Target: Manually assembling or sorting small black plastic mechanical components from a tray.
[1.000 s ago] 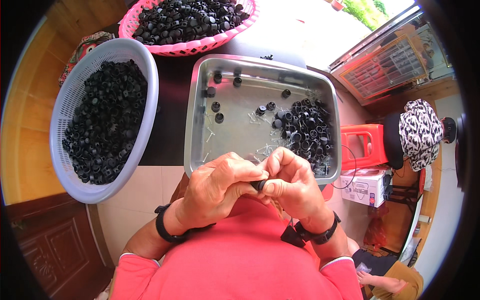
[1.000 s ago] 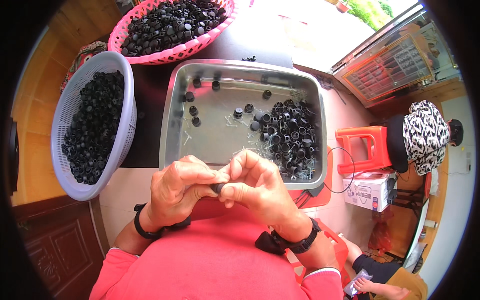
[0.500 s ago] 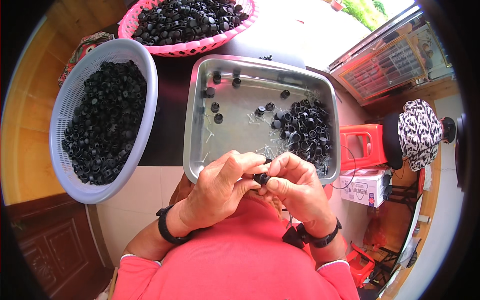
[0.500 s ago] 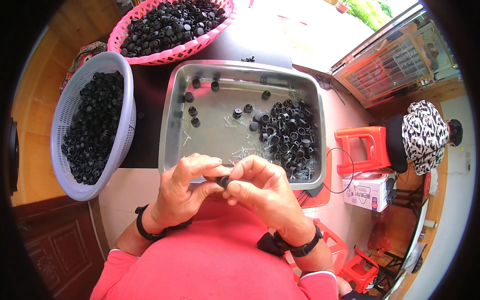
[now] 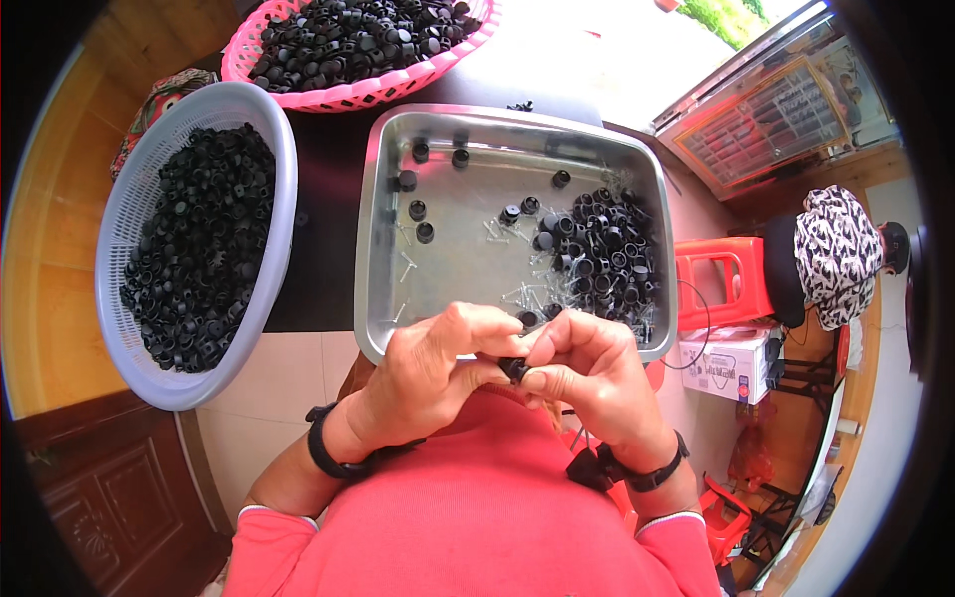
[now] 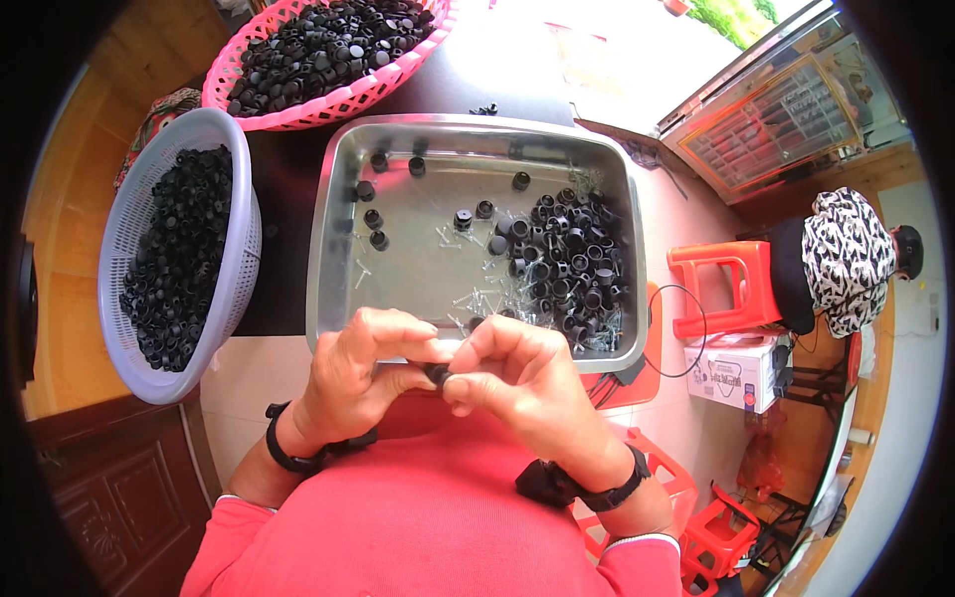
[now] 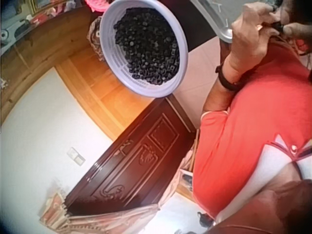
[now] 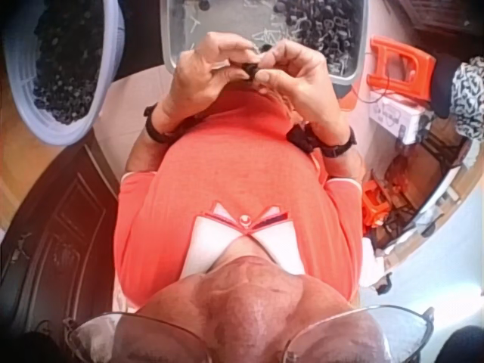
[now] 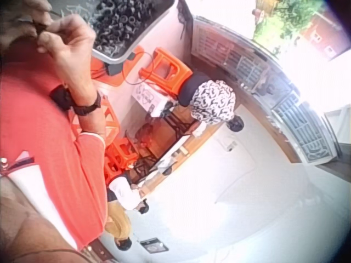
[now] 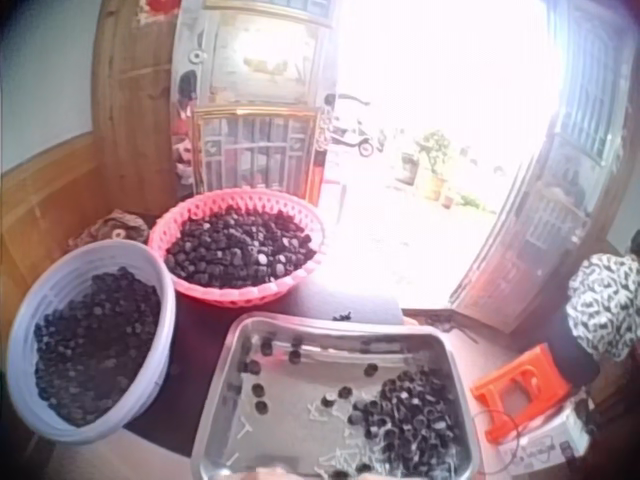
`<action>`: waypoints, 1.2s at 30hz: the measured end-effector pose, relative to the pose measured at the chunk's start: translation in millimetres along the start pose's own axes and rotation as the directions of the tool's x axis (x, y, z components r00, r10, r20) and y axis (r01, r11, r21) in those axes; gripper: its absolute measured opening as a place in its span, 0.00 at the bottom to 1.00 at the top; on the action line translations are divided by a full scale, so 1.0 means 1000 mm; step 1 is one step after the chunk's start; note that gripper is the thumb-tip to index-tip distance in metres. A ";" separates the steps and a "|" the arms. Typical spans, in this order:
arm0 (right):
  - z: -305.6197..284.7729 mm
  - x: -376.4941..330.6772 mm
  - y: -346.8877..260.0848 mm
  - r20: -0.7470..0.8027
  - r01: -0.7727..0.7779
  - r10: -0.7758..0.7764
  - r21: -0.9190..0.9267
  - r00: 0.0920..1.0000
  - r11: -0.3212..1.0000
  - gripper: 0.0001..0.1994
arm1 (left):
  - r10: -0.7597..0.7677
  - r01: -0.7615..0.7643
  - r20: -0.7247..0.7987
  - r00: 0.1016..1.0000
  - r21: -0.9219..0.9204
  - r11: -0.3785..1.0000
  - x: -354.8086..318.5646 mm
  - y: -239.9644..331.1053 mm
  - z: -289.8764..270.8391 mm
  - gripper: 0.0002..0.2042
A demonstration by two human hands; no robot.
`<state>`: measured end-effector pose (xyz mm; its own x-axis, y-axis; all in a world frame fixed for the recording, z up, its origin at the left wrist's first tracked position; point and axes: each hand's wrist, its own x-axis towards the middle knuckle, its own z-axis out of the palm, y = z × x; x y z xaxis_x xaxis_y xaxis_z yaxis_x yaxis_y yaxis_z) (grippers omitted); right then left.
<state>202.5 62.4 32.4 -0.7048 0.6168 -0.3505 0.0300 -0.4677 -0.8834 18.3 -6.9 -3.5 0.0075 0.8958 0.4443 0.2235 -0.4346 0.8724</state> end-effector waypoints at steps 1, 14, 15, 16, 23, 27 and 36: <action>0.001 -0.001 -0.001 -0.001 0.000 0.000 0.001 1.000 1.000 0.06 | -0.114 0.116 0.023 0.993 -0.062 0.991 -0.001 0.001 -0.001 0.19; 0.006 0.004 0.007 -0.079 -0.016 0.036 0.249 0.996 0.968 0.07 | -0.257 0.240 -0.033 0.966 -0.251 0.938 -0.004 0.000 0.003 0.19; 0.007 0.004 0.008 -0.106 0.032 -0.014 0.176 0.994 0.984 0.08 | -0.303 0.287 -0.015 0.953 -0.279 0.916 -0.003 0.001 0.002 0.18; 0.008 0.005 0.008 -0.107 0.034 -0.014 0.181 0.994 0.983 0.08 | -0.347 0.332 0.006 0.938 -0.305 0.892 -0.002 0.002 0.001 0.18; 0.004 0.006 0.017 -0.137 0.322 -0.365 -0.261 0.921 0.910 0.11 | -0.299 0.301 0.045 0.953 -0.225 0.927 0.008 -0.001 0.000 0.14; -0.001 0.015 0.021 -0.059 0.518 -0.635 -0.523 0.770 0.677 0.13 | -0.354 0.357 0.078 0.932 -0.371 0.858 0.014 -0.002 -0.003 0.13; -0.002 0.024 0.023 -0.197 0.553 -0.688 -0.462 0.698 0.693 0.11 | -0.592 0.597 0.198 0.782 -0.511 0.618 0.029 -0.003 -0.011 0.09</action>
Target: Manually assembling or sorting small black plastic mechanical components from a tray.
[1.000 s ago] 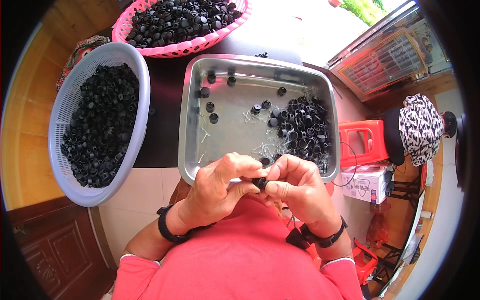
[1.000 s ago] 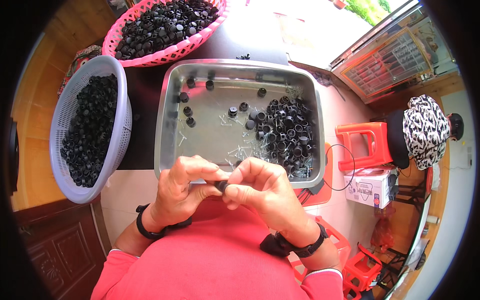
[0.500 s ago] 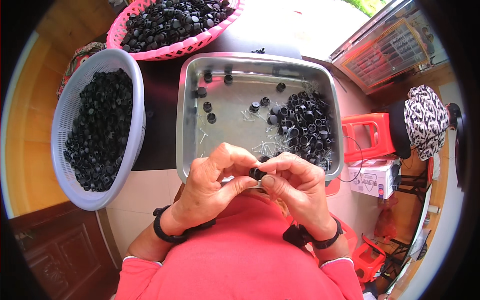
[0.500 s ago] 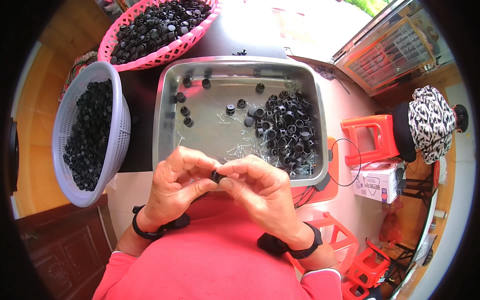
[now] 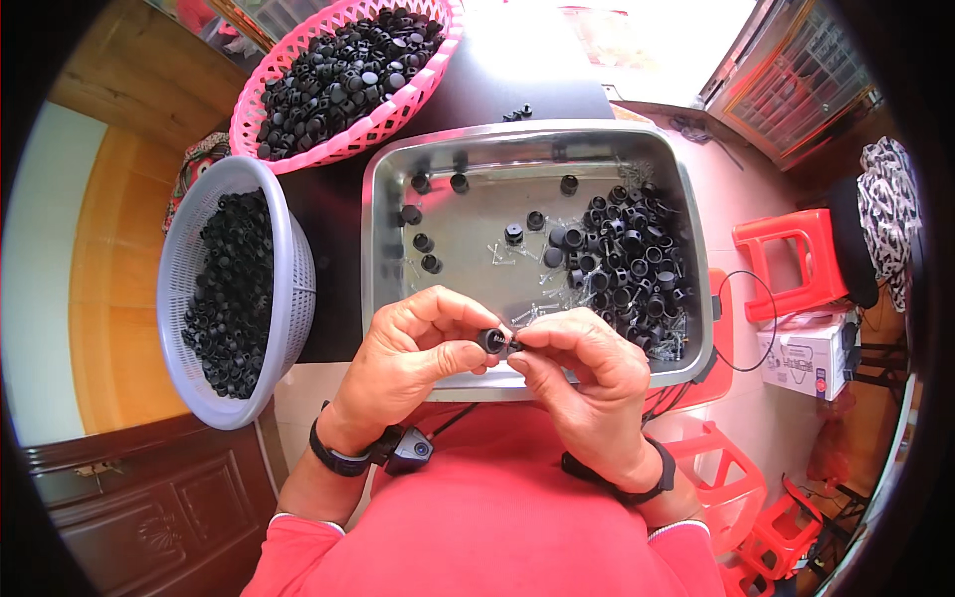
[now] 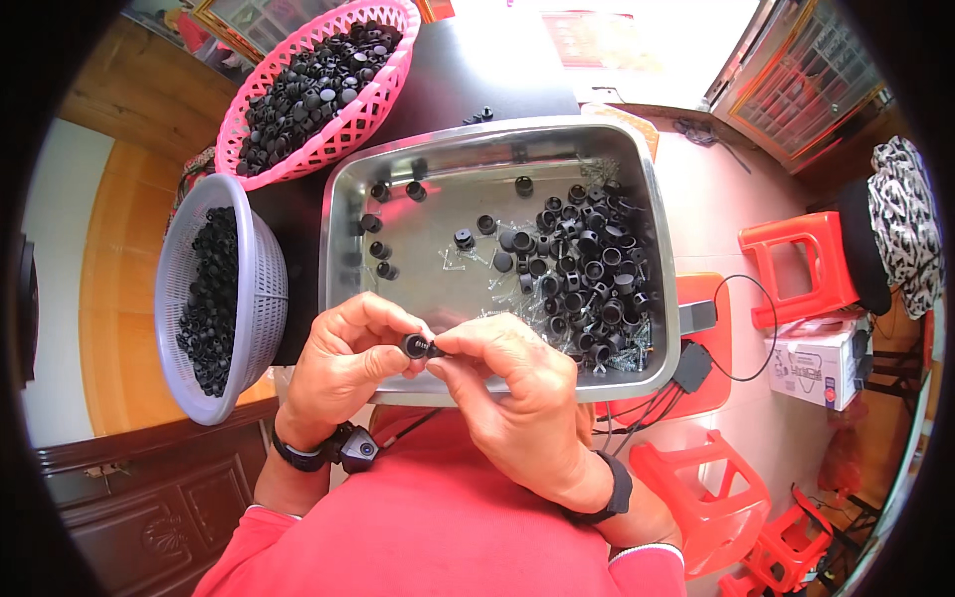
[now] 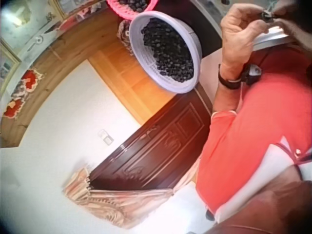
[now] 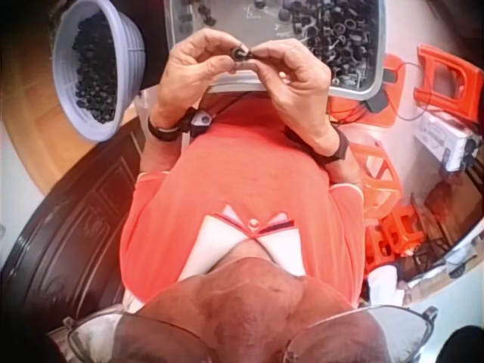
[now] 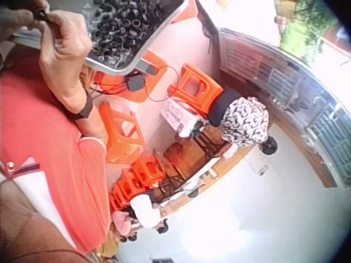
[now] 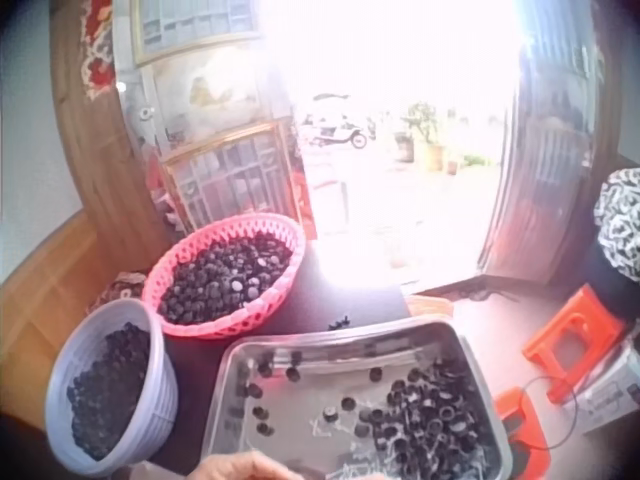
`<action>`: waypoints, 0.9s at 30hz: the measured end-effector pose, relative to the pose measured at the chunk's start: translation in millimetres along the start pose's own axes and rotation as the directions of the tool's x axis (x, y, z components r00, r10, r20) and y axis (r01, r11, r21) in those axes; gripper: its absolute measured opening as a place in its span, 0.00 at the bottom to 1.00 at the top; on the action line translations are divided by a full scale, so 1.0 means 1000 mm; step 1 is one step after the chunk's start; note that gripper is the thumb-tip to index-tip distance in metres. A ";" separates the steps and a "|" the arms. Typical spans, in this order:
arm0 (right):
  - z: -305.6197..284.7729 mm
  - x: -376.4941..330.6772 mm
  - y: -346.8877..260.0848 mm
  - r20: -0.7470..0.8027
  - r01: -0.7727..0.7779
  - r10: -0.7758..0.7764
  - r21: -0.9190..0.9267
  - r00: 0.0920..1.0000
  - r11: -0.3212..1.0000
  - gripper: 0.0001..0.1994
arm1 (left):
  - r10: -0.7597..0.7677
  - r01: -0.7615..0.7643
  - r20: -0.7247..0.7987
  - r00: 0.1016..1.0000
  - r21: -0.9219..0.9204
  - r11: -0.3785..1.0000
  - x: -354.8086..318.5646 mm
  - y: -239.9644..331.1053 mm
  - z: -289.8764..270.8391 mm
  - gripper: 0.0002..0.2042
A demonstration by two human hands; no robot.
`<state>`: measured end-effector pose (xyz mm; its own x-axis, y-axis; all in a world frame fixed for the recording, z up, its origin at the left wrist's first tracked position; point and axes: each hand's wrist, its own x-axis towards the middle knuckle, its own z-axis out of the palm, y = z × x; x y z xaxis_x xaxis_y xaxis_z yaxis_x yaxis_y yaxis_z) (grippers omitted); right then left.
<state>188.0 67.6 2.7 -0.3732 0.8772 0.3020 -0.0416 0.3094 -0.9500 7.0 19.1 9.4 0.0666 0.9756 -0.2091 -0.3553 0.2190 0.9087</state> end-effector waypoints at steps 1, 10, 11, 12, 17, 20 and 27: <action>-0.001 0.002 0.000 0.001 0.014 -0.014 -0.016 1.000 1.000 0.11 | 0.012 -0.011 0.014 1.000 -0.034 0.999 0.001 -0.002 -0.001 0.09; -0.005 0.007 0.003 -0.035 0.067 -0.067 0.002 0.997 0.998 0.11 | -0.113 0.112 0.009 0.994 -0.182 0.977 0.007 -0.002 0.000 0.10; -0.005 0.008 0.003 -0.037 0.065 -0.065 0.003 0.997 0.998 0.11 | -0.115 0.115 0.008 0.993 -0.181 0.977 0.007 -0.001 0.000 0.10; -0.005 0.008 0.004 -0.026 0.080 -0.080 -0.016 0.996 0.997 0.11 | -0.114 0.114 0.009 0.993 -0.175 0.978 0.007 -0.001 0.000 0.10; -0.004 0.010 0.007 0.009 0.083 -0.083 -0.033 0.996 0.996 0.10 | -0.109 0.104 -0.049 0.993 -0.096 0.990 0.007 -0.002 0.003 0.12; -0.006 0.009 0.006 0.007 0.088 -0.088 -0.054 0.996 0.995 0.10 | -0.088 0.086 -0.044 0.995 -0.048 0.995 0.007 -0.001 0.006 0.12; -0.006 0.008 0.007 0.055 0.047 -0.047 -0.014 0.997 0.999 0.11 | -0.020 0.020 -0.034 0.999 0.010 1.000 0.003 -0.003 0.003 0.09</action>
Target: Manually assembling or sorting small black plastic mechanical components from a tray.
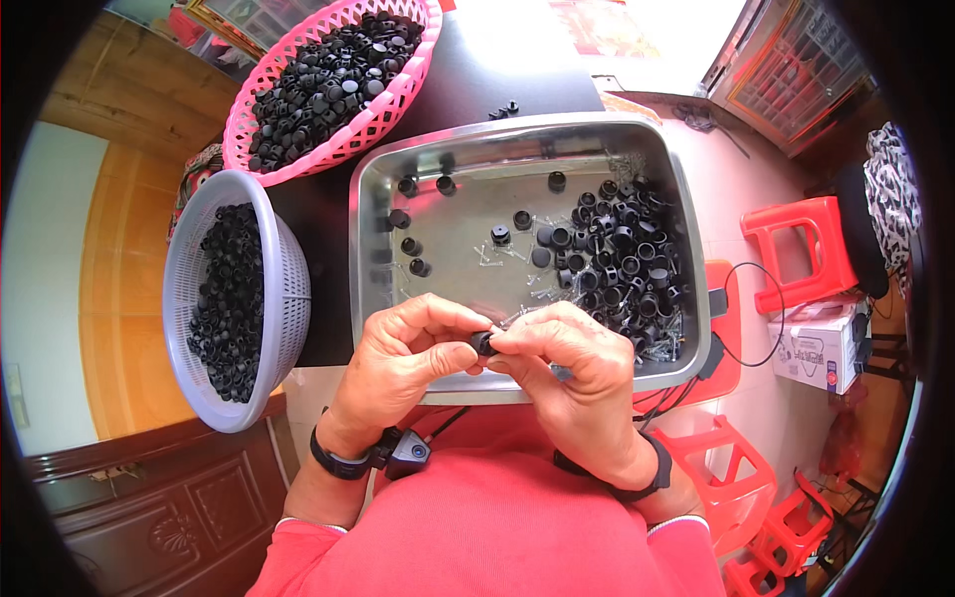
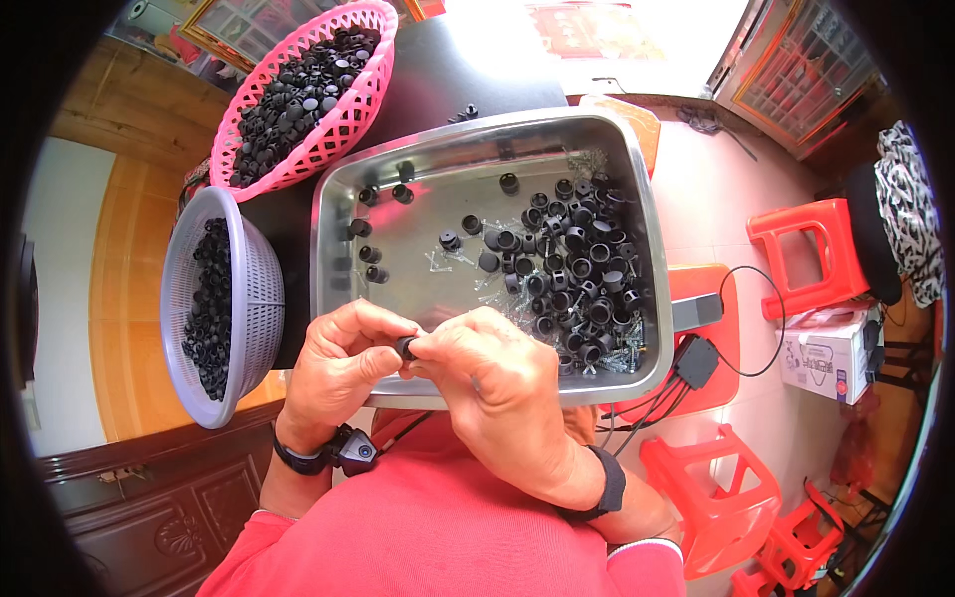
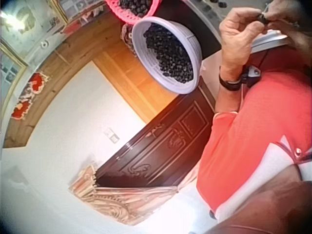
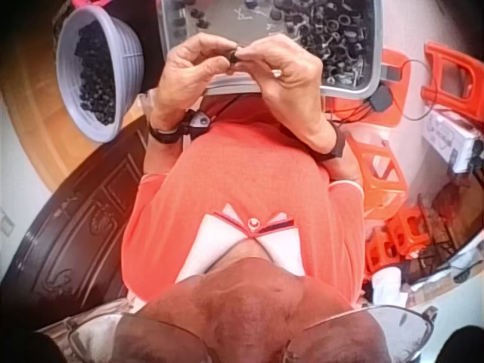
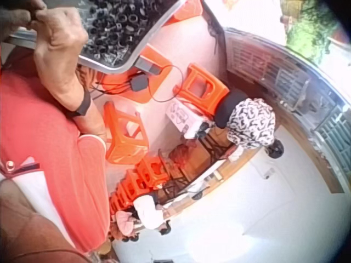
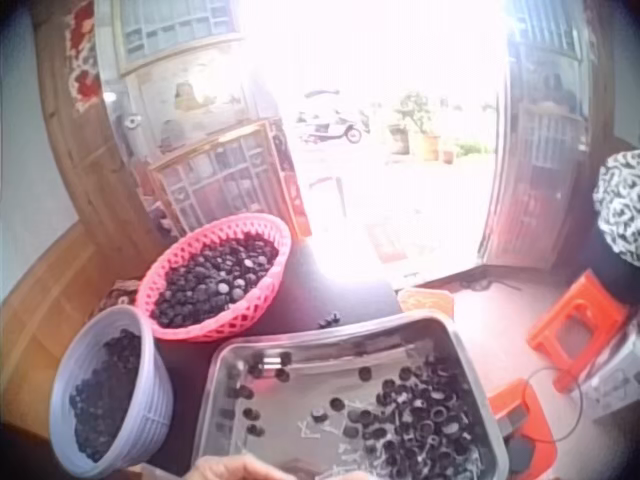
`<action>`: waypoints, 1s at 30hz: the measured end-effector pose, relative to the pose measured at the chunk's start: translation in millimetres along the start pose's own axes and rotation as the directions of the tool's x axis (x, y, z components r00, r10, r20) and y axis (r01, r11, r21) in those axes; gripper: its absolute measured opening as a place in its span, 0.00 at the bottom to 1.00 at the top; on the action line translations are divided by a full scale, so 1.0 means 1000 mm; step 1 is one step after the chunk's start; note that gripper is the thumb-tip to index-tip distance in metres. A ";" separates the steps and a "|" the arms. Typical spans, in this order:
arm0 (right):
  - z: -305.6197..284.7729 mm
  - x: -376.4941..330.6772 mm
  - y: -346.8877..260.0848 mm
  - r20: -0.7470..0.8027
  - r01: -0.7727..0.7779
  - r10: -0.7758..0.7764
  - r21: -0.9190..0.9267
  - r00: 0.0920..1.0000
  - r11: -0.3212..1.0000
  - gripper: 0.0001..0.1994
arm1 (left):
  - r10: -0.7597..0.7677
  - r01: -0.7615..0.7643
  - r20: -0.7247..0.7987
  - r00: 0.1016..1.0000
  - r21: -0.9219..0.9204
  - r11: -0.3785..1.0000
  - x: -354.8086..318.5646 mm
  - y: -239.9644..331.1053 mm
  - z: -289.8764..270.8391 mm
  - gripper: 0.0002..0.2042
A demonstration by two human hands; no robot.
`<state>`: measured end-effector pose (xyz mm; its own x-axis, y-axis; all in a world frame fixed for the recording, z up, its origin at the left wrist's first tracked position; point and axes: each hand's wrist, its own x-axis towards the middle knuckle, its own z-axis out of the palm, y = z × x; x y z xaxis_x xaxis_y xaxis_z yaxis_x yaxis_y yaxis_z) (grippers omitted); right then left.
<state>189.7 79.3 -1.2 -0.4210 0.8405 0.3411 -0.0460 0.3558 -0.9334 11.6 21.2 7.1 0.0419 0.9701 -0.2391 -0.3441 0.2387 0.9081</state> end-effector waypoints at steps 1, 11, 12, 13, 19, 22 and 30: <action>0.000 0.000 0.000 0.002 -0.008 0.008 0.019 1.000 1.000 0.11 | 0.008 -0.008 0.002 1.000 0.010 1.000 -0.001 0.000 -0.001 0.09; -0.001 0.000 -0.012 0.134 -0.470 0.460 0.427 0.878 0.773 0.09 | 0.150 -0.149 -0.018 0.989 0.038 0.988 -0.004 0.001 0.003 0.16; -0.003 0.000 -0.010 0.183 -0.489 0.460 0.459 0.869 0.742 0.08 | 0.153 -0.152 -0.018 0.988 0.042 0.987 -0.004 0.004 0.005 0.18; -0.006 0.001 -0.009 0.231 -0.509 0.457 0.489 0.859 0.708 0.07 | 0.156 -0.155 -0.017 0.988 0.047 0.987 -0.004 0.005 0.006 0.20; -0.007 0.005 -0.006 0.295 -0.530 0.443 0.552 0.847 0.644 0.06 | 0.159 -0.157 -0.051 0.986 0.043 0.987 -0.005 0.006 0.007 0.19; -0.009 0.008 -0.007 0.311 -0.552 0.460 0.549 0.832 0.628 0.05 | 0.207 -0.205 -0.047 0.977 0.052 0.977 -0.004 0.000 0.004 0.19; -0.012 0.012 -0.005 0.410 -0.637 0.490 0.552 0.770 0.539 0.05 | 0.282 -0.276 -0.046 0.958 0.106 0.955 -0.003 -0.005 0.005 0.18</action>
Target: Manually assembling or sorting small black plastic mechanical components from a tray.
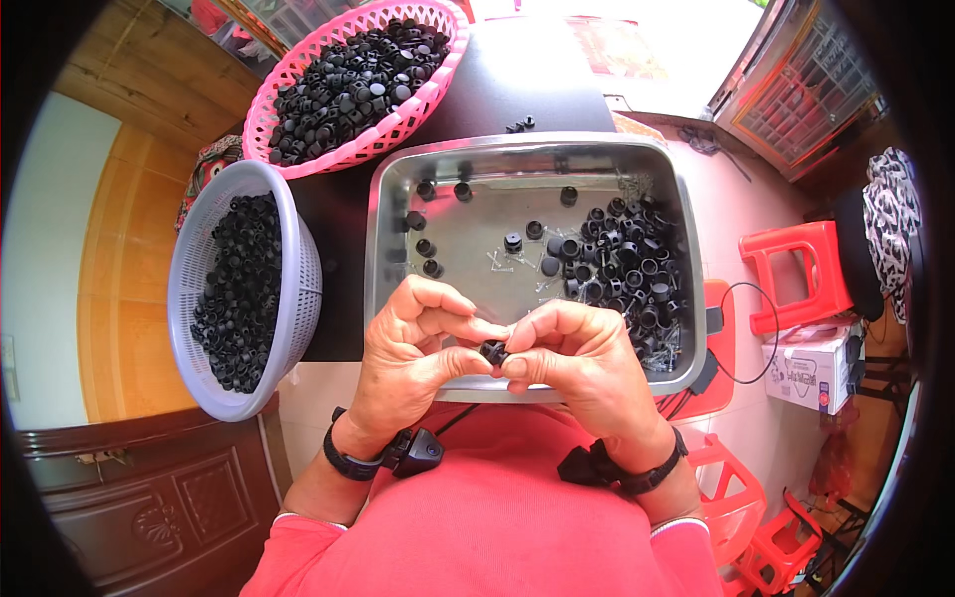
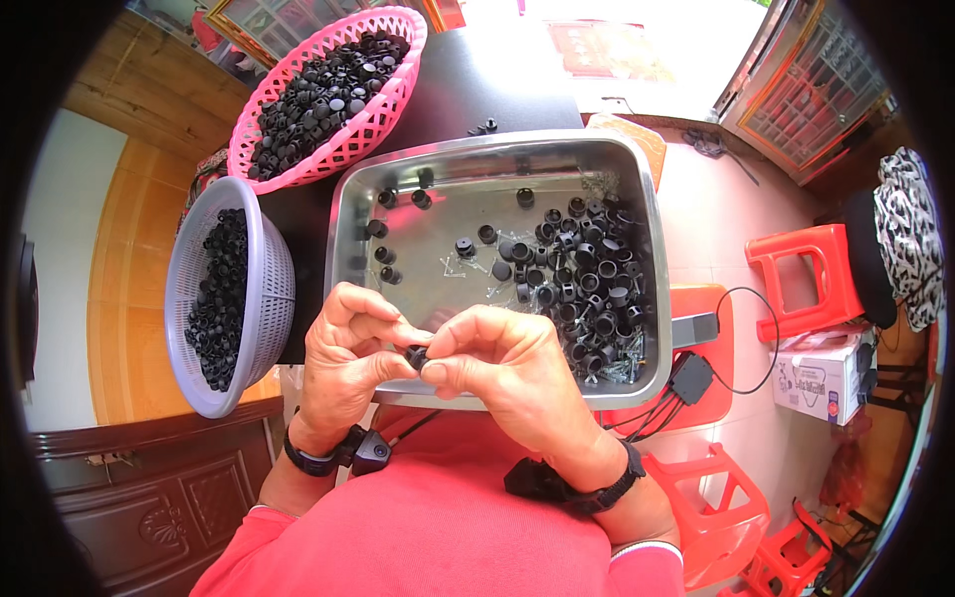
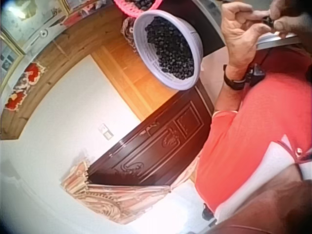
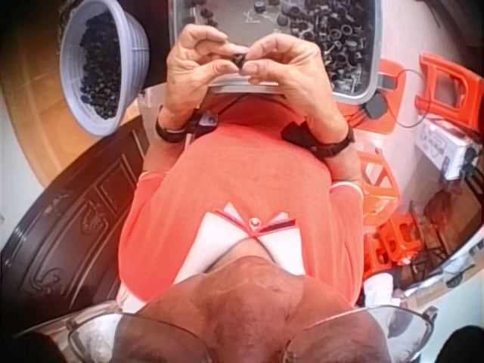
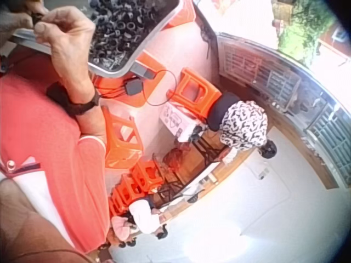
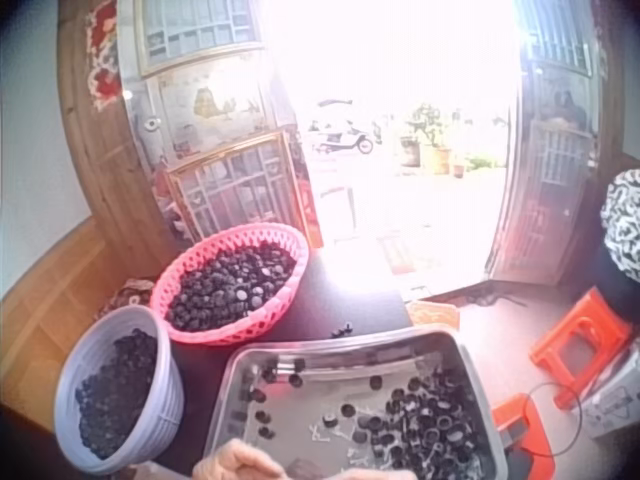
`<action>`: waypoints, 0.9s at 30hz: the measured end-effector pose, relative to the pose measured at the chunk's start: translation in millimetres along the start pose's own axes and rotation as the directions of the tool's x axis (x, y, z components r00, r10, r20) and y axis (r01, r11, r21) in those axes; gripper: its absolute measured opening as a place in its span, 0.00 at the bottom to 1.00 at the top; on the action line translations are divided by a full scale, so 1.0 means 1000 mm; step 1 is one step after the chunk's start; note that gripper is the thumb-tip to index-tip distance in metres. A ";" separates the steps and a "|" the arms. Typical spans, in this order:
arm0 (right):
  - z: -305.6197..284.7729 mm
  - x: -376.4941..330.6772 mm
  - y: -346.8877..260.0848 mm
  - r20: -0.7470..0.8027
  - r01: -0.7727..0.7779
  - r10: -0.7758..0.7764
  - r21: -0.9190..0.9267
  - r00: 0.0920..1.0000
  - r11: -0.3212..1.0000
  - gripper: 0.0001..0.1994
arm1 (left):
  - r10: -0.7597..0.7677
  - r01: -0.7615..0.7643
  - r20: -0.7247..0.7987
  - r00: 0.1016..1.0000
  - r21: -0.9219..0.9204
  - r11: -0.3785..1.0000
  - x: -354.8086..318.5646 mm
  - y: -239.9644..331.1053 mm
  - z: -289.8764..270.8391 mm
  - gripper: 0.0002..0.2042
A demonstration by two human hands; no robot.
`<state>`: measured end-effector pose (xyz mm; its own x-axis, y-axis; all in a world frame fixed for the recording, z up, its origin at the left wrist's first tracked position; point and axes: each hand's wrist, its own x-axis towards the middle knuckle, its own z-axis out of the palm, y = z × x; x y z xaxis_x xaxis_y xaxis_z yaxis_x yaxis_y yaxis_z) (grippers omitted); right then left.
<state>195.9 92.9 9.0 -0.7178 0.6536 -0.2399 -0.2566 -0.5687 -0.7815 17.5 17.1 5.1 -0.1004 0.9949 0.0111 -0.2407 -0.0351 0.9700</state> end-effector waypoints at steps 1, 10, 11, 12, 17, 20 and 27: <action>0.000 0.000 0.000 0.007 -0.014 0.014 0.002 1.000 1.000 0.05 | 0.011 -0.011 0.003 1.000 0.011 1.000 0.000 0.000 0.000 0.18; 0.005 0.000 -0.006 0.030 -0.076 0.076 -0.022 0.997 0.997 0.05 | 0.000 -0.002 0.040 0.999 0.043 0.999 -0.002 0.003 -0.003 0.16; 0.005 0.000 -0.005 0.032 -0.077 0.078 -0.024 0.996 0.997 0.05 | 0.002 -0.003 0.037 0.999 0.042 0.999 -0.003 0.002 -0.002 0.16; 0.005 0.000 -0.004 0.039 -0.071 0.072 -0.013 0.997 0.997 0.05 | 0.000 -0.001 0.029 1.000 0.029 1.000 -0.003 0.002 -0.002 0.16; 0.006 0.000 -0.001 0.041 -0.066 0.064 0.038 0.997 0.997 0.05 | -0.002 0.002 -0.069 0.998 -0.006 1.000 -0.004 0.002 0.004 0.18; 0.005 0.000 0.000 0.039 -0.076 0.075 0.030 0.996 0.997 0.05 | 0.090 -0.087 -0.019 0.996 0.122 0.989 -0.005 0.001 -0.001 0.19; 0.006 0.001 0.001 0.033 -0.087 0.085 0.060 0.996 0.994 0.06 | 0.179 -0.184 0.044 0.983 0.182 0.966 -0.005 -0.002 0.000 0.15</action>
<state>191.2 89.8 11.6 -0.7580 0.5860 -0.2864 -0.2318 -0.6524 -0.7215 18.5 12.4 2.8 -0.0992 0.9757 0.1955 -0.0385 -0.2000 0.9790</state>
